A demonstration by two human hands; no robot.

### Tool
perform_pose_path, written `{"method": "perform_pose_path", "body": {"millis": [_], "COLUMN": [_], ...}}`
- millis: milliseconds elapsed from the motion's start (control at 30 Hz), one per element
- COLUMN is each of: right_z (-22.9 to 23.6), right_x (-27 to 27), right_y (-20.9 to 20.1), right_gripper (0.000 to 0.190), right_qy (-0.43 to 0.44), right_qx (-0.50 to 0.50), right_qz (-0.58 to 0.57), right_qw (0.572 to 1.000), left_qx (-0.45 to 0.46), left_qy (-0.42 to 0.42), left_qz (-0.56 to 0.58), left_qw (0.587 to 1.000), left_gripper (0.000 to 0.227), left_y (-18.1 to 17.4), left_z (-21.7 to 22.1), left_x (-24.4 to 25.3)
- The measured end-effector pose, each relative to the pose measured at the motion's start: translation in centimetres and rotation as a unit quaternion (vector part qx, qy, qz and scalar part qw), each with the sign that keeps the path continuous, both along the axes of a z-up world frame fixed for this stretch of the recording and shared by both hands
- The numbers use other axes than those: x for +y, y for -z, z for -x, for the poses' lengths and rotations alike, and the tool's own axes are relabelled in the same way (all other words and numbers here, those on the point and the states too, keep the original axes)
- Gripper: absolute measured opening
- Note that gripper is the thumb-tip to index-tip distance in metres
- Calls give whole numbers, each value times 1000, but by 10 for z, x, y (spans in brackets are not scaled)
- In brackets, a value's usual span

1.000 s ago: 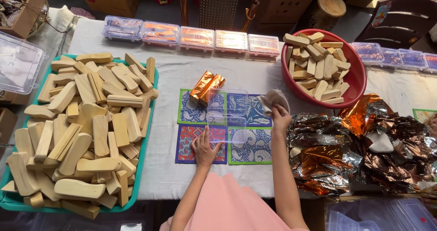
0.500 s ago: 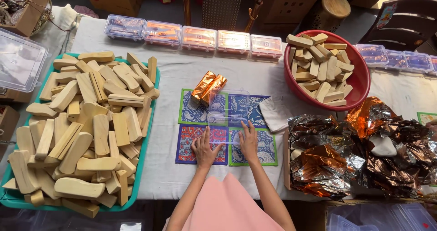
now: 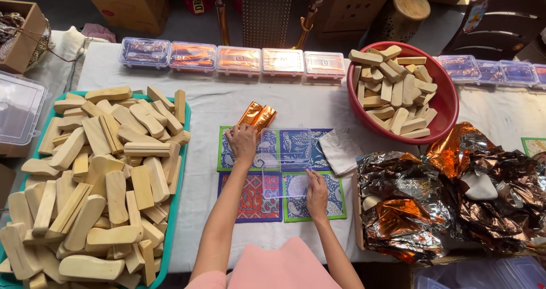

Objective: The person wipes a wooden block with a white cloth, then wraps it in copper foil. The wrapped block is placed into a clear plastic container, which is then closed and set aside.

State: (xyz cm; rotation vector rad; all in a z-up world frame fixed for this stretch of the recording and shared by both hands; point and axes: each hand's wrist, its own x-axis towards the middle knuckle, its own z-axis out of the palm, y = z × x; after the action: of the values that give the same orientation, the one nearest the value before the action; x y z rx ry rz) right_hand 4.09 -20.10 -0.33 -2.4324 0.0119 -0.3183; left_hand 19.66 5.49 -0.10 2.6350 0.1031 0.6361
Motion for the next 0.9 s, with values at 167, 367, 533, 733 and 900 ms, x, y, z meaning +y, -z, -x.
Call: {"method": "perform_pose_path", "body": {"millis": [167,367,533,733,900], "right_z": [9,13,12,13,13], "right_x": [-4,-3,-4,-4,-3], "right_y": [13,16,20,23,25], "right_gripper": [41,40,41,41,40], "right_qy": [47,79,86,88,96], "right_qx": [-43,1,-14,-6,-11], "right_qz": [9,-13,-30,-64,-54], "right_qw": [998,997,996,994,994], "left_qx": [93,166,145,203,191], "left_qy": [-2,-31,-45,-48,-48], "left_qz": [-113,-125,-194,-132,-164], "left_qw": [989,978,969,969,967], "left_gripper": [36,52,58,63,72], "left_y": [3,4,3,13,6], "left_z": [-34,-41,-41,-48,-43], "left_x": [-7,-23,-31,-28,-37]}}
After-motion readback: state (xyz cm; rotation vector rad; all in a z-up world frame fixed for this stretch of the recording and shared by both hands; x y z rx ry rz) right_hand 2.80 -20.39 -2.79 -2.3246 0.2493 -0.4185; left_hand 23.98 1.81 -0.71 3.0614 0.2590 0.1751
